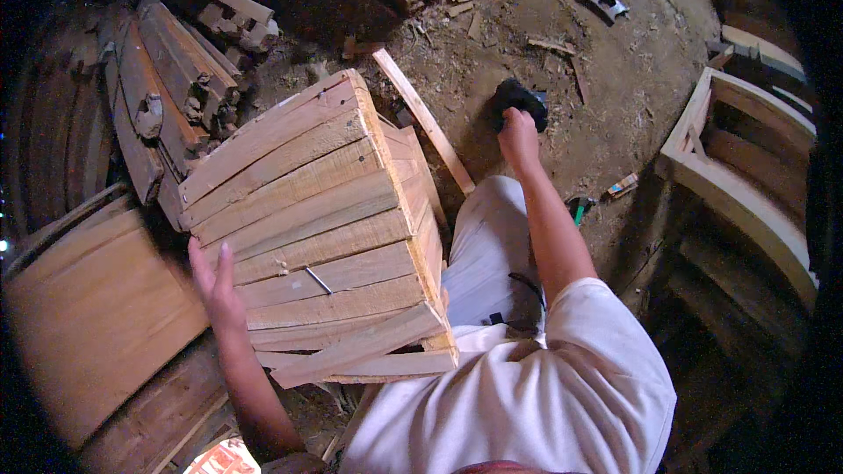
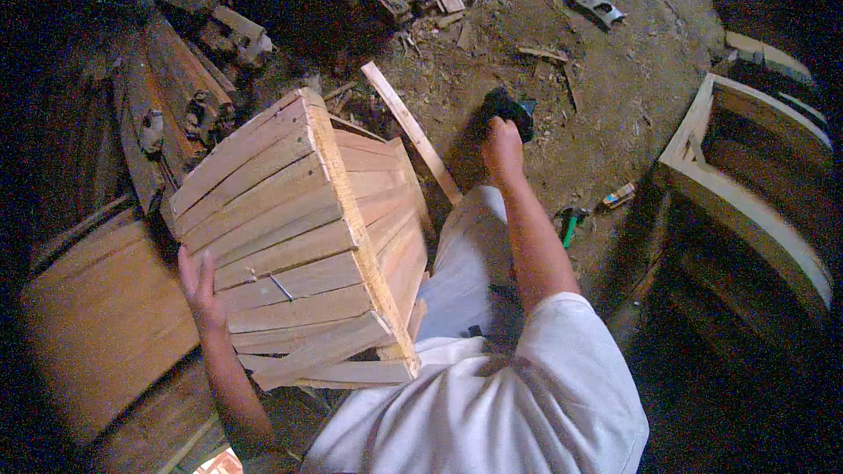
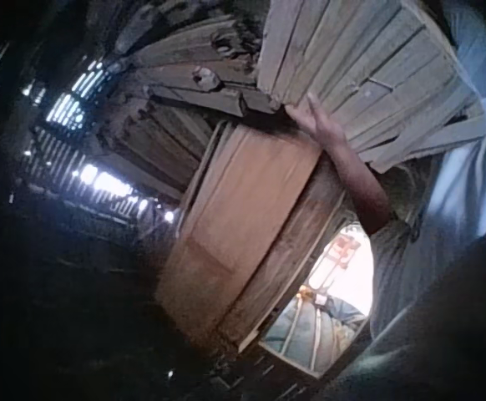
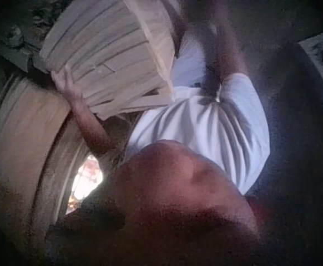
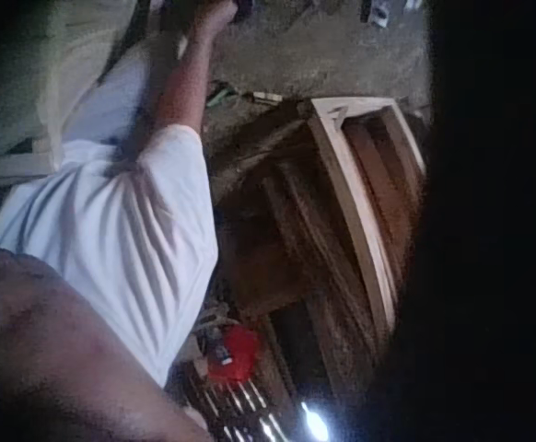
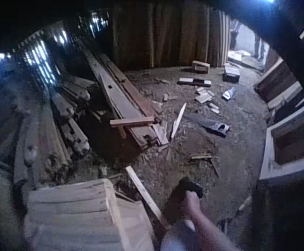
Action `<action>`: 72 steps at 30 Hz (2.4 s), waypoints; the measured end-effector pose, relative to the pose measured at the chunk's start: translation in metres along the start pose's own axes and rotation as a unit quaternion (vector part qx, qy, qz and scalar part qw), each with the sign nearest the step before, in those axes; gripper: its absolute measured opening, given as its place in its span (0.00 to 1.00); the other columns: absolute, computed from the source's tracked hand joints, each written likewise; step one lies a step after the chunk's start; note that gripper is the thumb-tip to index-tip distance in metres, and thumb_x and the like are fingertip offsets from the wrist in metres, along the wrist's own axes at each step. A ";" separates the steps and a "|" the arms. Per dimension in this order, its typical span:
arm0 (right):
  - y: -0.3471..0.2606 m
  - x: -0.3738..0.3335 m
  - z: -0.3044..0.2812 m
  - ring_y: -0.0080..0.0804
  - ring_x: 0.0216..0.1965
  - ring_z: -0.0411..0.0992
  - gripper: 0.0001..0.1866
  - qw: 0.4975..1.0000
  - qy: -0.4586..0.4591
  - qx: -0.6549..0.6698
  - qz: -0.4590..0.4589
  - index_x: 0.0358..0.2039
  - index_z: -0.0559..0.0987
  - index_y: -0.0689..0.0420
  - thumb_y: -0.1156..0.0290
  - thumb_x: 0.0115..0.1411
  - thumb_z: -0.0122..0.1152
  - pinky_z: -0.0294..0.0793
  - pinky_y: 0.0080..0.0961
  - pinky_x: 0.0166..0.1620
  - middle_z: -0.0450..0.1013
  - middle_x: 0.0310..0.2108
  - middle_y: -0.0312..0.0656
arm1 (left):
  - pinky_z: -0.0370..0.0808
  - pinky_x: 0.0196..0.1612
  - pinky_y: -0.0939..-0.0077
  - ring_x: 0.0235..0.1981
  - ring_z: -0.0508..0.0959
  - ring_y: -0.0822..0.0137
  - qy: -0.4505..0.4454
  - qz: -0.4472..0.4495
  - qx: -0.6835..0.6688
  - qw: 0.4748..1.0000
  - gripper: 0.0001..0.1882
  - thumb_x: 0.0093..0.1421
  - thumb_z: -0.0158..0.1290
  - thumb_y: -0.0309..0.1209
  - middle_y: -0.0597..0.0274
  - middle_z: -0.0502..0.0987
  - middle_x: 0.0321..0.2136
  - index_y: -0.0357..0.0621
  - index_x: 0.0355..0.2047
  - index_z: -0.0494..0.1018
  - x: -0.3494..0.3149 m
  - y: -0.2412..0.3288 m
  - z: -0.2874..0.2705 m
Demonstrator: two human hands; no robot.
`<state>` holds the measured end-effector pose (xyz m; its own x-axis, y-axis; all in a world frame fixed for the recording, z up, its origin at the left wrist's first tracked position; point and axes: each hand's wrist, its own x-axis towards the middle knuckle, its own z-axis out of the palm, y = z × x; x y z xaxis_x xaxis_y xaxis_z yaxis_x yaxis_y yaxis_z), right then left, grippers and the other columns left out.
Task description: The person sits on the floor and uses a hammer to drive nails into a wooden crate, securing the slats together. The person repeatedly positions nails and hammers them into place while adjusting the crate's orientation.
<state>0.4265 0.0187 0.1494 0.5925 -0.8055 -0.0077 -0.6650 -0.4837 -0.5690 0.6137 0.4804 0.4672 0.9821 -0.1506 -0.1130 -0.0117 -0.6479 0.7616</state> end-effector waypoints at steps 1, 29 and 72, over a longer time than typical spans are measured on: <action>0.012 0.007 0.011 0.61 0.46 0.75 0.06 0.998 -0.035 -0.016 0.054 0.35 0.78 0.62 0.81 0.58 0.55 0.76 0.50 0.47 0.77 0.42 0.56 | 0.47 0.74 0.64 0.73 0.53 0.58 0.004 0.003 0.018 1.000 0.39 0.70 0.53 0.40 0.48 0.54 0.72 0.30 0.72 0.51 0.000 -0.001 -0.001; 0.060 0.023 0.029 0.51 0.35 0.80 0.10 0.984 -0.024 -0.171 -0.042 0.26 0.84 0.56 0.70 0.59 0.57 0.81 0.47 0.38 0.80 0.30 0.50 | 0.53 0.72 0.65 0.71 0.59 0.57 -0.016 0.032 -0.067 0.997 0.36 0.71 0.52 0.38 0.47 0.58 0.70 0.29 0.70 0.53 0.007 -0.003 0.002; -0.232 -0.109 -0.209 0.53 0.67 0.64 0.07 0.845 -0.086 0.214 -0.482 0.36 0.70 0.61 0.83 0.60 0.59 0.71 0.43 0.65 0.69 0.64 0.51 | 0.75 0.49 0.68 0.42 0.81 0.64 0.021 0.104 -0.004 0.994 0.22 0.65 0.61 0.41 0.52 0.83 0.41 0.31 0.45 0.77 -0.006 0.025 0.004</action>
<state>0.4216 0.1472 0.4538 0.8472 -0.0277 0.5306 0.3680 -0.6898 -0.6235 0.6070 0.4621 0.4849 0.9657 -0.2493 0.0729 -0.2131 -0.5998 0.7712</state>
